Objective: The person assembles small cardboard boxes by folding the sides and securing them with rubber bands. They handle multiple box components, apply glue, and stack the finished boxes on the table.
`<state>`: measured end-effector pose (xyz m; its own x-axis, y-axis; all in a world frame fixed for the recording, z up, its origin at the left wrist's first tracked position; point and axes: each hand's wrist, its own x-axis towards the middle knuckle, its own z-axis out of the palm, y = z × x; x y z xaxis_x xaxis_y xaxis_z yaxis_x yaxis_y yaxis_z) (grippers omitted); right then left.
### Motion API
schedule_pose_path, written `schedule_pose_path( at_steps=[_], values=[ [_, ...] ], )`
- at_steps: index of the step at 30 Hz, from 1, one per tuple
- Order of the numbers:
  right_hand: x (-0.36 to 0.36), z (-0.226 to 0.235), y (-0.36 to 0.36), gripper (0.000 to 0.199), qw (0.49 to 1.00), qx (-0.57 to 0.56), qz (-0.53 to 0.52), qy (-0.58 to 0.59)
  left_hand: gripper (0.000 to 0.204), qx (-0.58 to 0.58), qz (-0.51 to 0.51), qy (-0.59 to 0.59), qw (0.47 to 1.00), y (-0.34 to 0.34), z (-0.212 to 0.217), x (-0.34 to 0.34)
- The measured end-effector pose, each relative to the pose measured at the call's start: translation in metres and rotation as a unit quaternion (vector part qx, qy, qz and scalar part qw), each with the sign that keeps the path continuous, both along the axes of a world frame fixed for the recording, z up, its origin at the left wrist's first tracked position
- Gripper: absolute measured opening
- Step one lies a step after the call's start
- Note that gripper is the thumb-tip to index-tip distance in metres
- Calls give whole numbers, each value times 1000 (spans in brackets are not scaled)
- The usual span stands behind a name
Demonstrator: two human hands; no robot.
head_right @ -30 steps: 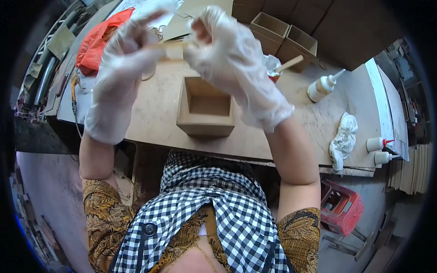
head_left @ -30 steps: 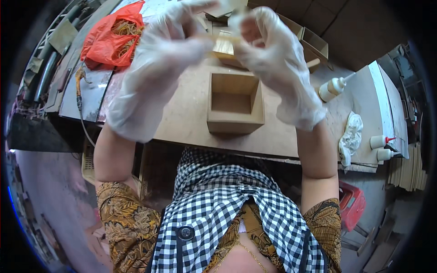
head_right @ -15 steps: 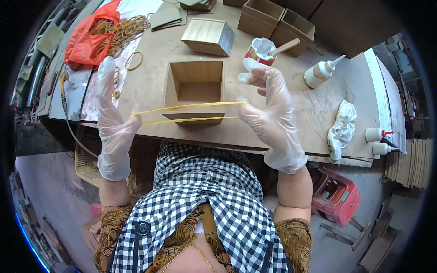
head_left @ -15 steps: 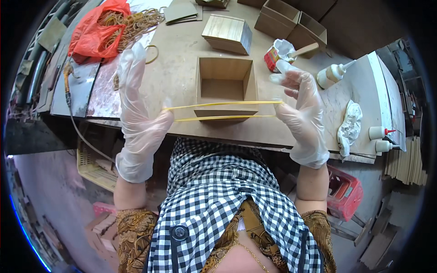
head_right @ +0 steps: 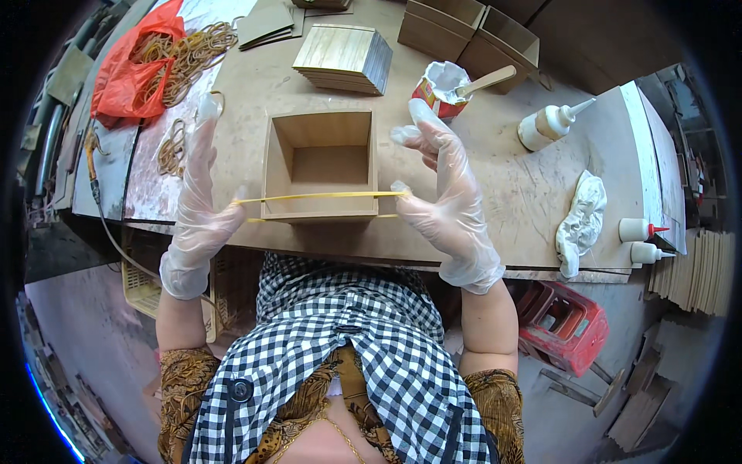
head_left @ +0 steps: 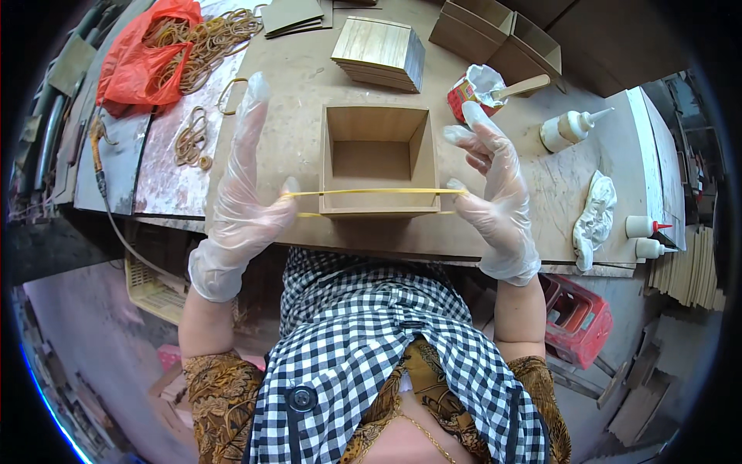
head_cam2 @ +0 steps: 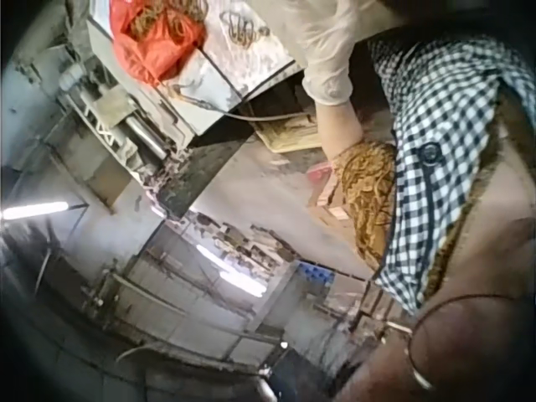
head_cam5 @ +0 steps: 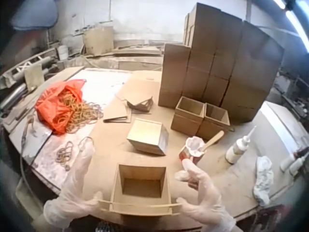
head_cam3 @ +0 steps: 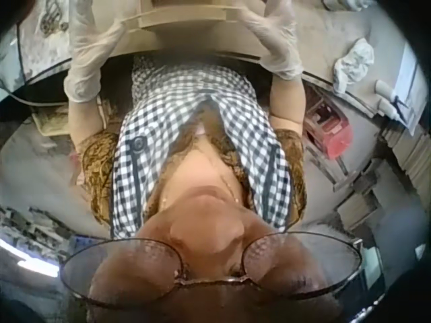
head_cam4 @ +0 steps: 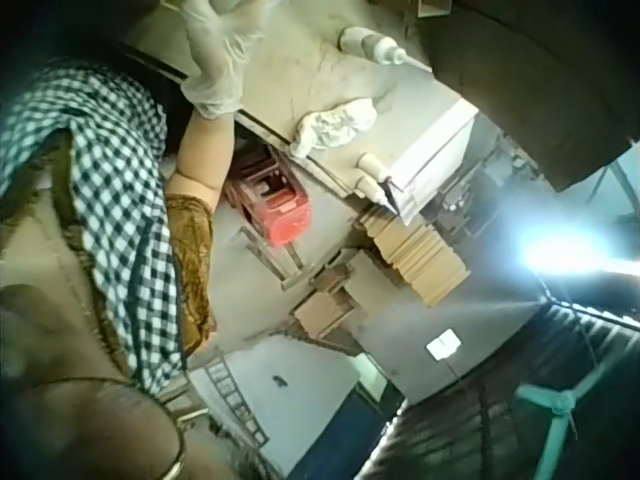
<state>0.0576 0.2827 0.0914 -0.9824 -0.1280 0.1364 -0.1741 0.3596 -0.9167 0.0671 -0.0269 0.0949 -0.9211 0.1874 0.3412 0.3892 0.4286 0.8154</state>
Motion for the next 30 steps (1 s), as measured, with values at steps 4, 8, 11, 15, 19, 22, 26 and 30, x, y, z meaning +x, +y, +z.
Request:
schedule_pose_path(
  at_steps=[4,8,11,15,19,22,26,30],
  values=[
    [-11,0,-2,85,998,-31,59,6,93,-25,-54,-25,998,-3,6,-9],
    [-29,-7,-3,100,980,-96,173,-11,92,-14,-144,-90,985,0,4,-26],
    [-32,-8,-5,95,960,-181,210,-41,91,7,-195,-120,973,-4,-4,-35],
    [-36,-17,-4,89,967,-163,193,-29,90,42,-165,-102,980,0,-14,-43],
    [-40,-17,-11,74,969,-198,142,-45,89,69,-118,-97,986,2,-21,-49],
    [-48,-25,-16,57,977,-199,77,-11,80,106,-73,-85,988,11,-25,-55],
    [-53,-33,-20,43,976,-216,26,-6,70,153,-28,-56,986,20,-31,-63],
    [-57,-36,-36,26,956,-288,-46,-37,57,227,-26,-38,973,23,-43,-70]
  ],
)
